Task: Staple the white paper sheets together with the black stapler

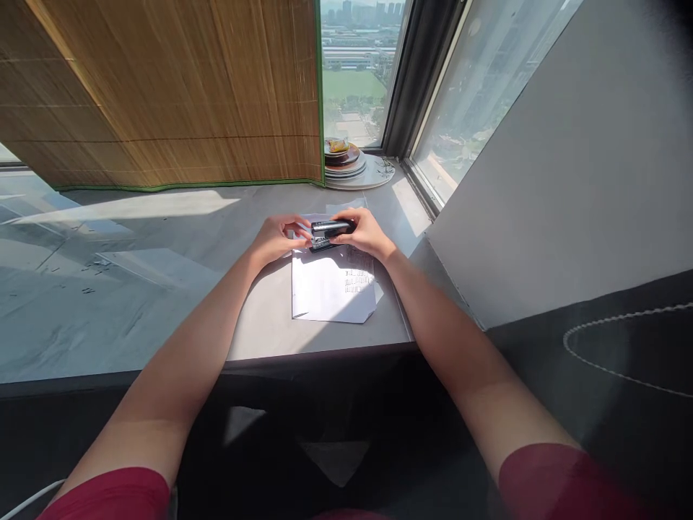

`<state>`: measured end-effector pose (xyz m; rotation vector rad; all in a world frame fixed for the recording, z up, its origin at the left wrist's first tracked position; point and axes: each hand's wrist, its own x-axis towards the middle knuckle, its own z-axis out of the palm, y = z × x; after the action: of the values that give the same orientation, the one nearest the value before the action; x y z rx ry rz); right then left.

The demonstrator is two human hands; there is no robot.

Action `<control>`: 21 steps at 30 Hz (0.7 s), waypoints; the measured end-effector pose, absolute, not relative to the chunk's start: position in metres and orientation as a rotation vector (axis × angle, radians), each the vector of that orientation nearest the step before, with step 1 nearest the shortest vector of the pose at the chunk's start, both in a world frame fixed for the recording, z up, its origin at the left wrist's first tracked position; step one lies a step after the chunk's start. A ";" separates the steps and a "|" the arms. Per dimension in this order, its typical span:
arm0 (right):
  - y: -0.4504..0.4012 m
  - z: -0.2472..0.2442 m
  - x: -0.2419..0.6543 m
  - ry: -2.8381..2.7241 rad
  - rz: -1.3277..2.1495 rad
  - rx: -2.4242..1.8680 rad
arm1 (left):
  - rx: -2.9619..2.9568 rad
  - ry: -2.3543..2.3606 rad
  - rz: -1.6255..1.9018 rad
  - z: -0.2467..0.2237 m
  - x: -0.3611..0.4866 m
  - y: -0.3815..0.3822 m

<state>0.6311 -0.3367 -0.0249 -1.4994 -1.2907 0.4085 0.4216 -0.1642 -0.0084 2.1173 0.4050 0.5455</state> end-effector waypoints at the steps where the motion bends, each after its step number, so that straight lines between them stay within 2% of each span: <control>1: -0.337 -0.025 0.629 -1.319 0.418 -1.484 | 2.135 0.393 0.552 -0.008 0.423 -0.167; 13: -0.339 -0.020 0.622 -1.128 0.391 -1.390 | 2.230 0.417 0.731 -0.009 0.434 -0.166; 21: -0.347 -0.025 0.628 -1.027 0.261 -1.398 | 2.488 0.551 0.514 -0.031 0.445 -0.150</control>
<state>0.6282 -0.3473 -0.0246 -1.3984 -1.0268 0.2609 0.4447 -0.1500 -0.0307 2.4885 0.5508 0.5140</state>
